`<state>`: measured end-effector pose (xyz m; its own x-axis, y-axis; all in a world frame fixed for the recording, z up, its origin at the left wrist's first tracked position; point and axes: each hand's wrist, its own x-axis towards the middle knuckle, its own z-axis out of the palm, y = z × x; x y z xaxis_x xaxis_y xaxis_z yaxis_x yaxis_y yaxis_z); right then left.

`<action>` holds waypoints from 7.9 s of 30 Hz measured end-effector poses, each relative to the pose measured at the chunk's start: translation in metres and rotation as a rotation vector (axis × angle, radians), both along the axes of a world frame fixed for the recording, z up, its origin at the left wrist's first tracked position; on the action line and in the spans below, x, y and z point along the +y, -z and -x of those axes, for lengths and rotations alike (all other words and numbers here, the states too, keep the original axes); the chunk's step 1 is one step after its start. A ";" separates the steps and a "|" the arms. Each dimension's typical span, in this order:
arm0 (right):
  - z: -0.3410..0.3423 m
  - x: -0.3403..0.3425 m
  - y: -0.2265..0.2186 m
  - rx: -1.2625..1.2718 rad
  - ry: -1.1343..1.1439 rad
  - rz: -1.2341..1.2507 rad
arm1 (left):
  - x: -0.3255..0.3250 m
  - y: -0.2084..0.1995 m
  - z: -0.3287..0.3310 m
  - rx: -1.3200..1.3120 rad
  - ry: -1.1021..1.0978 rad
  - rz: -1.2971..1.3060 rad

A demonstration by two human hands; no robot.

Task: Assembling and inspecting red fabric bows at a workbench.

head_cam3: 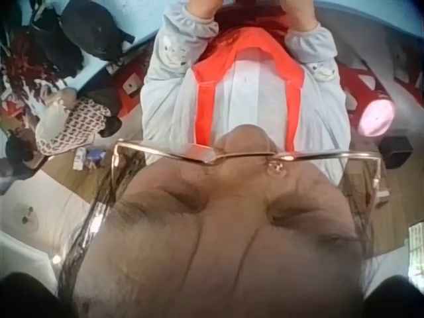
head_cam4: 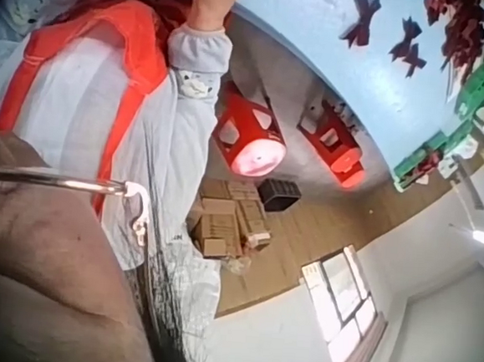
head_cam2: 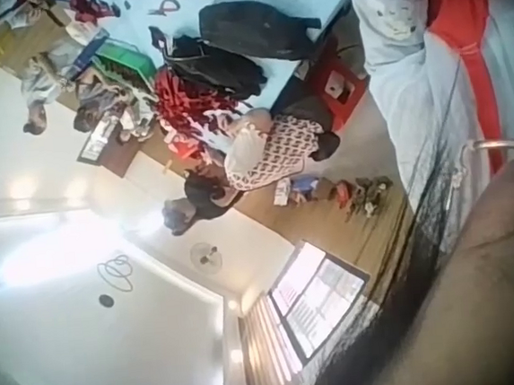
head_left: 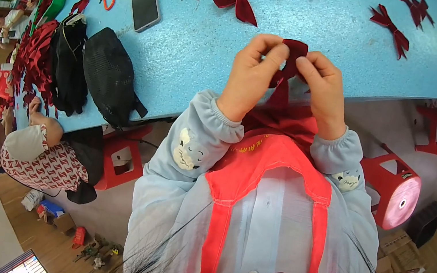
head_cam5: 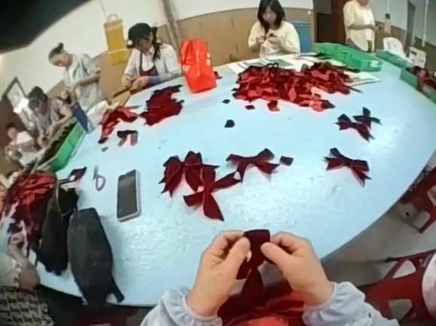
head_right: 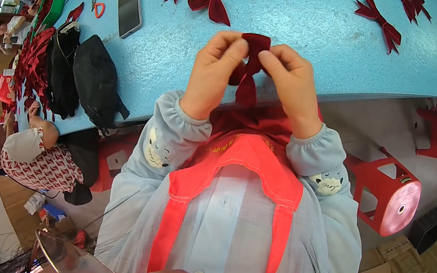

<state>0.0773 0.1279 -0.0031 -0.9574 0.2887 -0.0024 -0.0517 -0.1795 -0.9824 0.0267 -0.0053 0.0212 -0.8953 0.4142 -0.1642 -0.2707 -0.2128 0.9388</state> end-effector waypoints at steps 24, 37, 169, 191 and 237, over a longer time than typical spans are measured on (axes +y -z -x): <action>-0.002 -0.019 0.003 -0.013 0.082 0.285 | -0.006 0.010 -0.022 0.876 -0.327 0.448; -0.004 -0.028 0.009 0.110 0.119 0.472 | -0.027 0.039 -0.005 -0.723 0.407 -0.832; 0.010 -0.002 -0.009 -0.039 -0.022 0.152 | -0.015 0.025 -0.012 -0.059 0.000 -0.019; 0.014 -0.007 0.002 -0.073 -0.108 0.199 | -0.010 0.023 -0.013 0.001 -0.139 0.010; 0.022 -0.019 -0.013 -0.025 -0.126 0.304 | -0.032 -0.013 -0.002 1.065 -0.337 0.544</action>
